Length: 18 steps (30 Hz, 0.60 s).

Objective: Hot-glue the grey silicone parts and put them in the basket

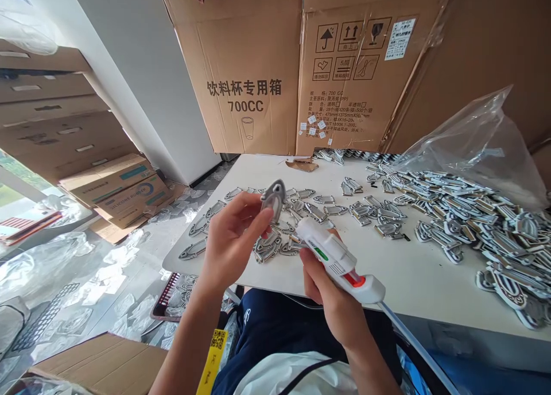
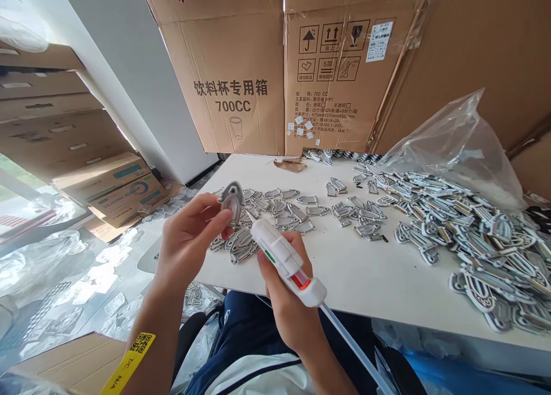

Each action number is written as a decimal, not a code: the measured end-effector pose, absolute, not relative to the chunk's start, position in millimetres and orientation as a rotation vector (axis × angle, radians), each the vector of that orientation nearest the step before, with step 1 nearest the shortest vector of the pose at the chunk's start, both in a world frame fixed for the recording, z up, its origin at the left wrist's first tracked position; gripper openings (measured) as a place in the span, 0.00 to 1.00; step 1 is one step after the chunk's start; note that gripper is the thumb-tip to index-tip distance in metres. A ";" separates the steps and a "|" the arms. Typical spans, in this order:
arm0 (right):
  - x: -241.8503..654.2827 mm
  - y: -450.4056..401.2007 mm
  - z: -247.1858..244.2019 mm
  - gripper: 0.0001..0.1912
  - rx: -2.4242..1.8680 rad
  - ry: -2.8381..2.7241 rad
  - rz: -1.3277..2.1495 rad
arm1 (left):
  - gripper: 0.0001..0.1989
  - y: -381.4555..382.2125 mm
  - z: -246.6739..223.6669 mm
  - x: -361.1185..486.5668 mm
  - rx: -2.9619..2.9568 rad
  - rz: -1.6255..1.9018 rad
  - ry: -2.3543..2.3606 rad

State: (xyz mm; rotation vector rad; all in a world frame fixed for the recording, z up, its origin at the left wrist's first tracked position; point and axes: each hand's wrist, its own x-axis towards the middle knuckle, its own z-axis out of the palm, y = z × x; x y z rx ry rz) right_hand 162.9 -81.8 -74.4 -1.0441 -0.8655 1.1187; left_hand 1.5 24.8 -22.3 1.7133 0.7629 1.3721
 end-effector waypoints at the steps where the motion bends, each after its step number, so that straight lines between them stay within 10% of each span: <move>1: 162.7 -83.0 -74.4 0.23 -1.036 -0.880 1.113 | 0.06 26.8 -23.8 1.9 1.606 1.327 0.745; 18: 158.4 -80.6 -80.0 0.25 -1.105 -0.884 1.075 | 0.11 36.3 -31.0 -2.6 1.548 1.387 0.968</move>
